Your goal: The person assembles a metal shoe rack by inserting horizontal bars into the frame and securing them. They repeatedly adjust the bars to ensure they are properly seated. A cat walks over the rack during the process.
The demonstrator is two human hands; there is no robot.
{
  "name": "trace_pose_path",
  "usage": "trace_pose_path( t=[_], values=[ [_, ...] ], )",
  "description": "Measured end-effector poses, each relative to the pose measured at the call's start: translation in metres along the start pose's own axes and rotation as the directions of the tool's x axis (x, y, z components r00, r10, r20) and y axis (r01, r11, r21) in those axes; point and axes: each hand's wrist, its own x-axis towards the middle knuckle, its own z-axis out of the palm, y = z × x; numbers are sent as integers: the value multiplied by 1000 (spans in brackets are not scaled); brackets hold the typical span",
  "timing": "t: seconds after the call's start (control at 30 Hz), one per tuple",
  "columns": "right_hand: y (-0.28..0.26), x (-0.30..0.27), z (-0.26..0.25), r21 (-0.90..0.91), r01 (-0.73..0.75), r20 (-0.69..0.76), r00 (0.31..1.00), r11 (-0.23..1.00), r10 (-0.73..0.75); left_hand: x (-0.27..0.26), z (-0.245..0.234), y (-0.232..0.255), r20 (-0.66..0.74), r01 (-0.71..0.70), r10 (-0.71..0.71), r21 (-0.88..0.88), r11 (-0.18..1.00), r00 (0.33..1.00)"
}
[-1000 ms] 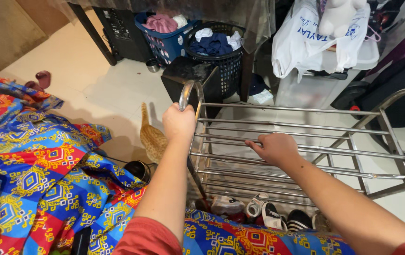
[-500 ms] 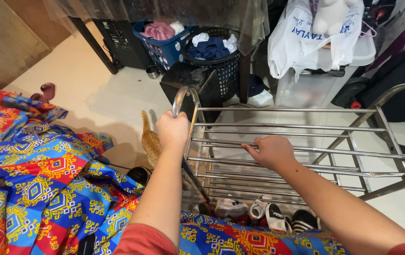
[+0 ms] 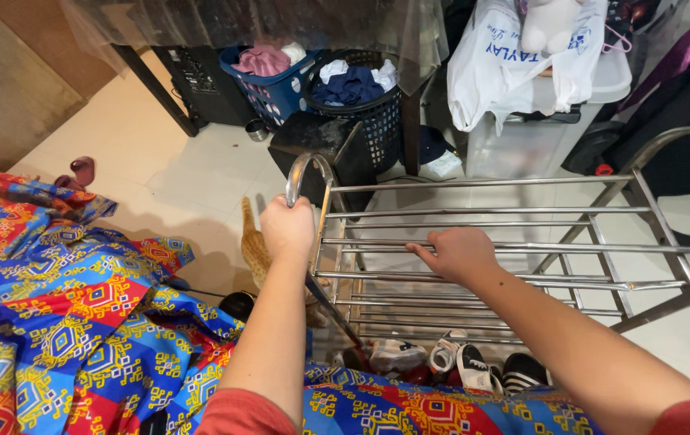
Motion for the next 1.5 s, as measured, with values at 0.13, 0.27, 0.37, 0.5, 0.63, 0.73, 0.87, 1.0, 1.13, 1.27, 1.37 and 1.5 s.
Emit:
trace_pose_path(
  t=[0.13,0.27,0.37,0.5,0.63,0.73,0.87,1.0,1.13,1.27,1.37,1.5],
  values=[
    [1,3,-4,-10,-26,78,997,1000,27,-2,0,2,15,18,-18,11,1000,1000],
    [-2,4,-10,-12,-65,168,984,998,66,-4,-2,5,31,25,-25,4,1000,999],
    [-3,10,-18,2,-102,239,966,995,98,-5,-2,6,14,12,-12,21,1000,1000],
    [-1,18,-29,-16,-71,304,950,997,73,-6,-3,6,35,37,-38,20,999,999],
    [-2,17,-35,-29,-69,295,953,997,75,-5,-2,6,26,16,-17,36,999,1000],
    [-2,14,-36,-28,-53,250,966,998,58,-5,0,6,9,-4,4,28,1000,1000],
    [-2,13,-36,-34,-27,231,972,999,34,-4,1,4,11,-1,1,11,1000,1000],
    [-2,13,-36,-35,27,179,984,999,-21,-2,0,2,8,-37,37,26,999,999],
    [-1,14,-36,-28,-24,177,984,999,28,-3,4,3,1,-40,40,36,999,999],
    [-1,15,-35,-35,-28,209,977,999,35,-3,1,4,19,-19,18,35,999,1000],
    [-3,12,-33,-34,-7,203,979,999,14,-4,-1,5,19,-6,6,26,1000,1000],
    [-11,13,-27,-31,-75,248,965,997,80,-5,1,6,26,-12,11,26,1000,1000]
  ],
)
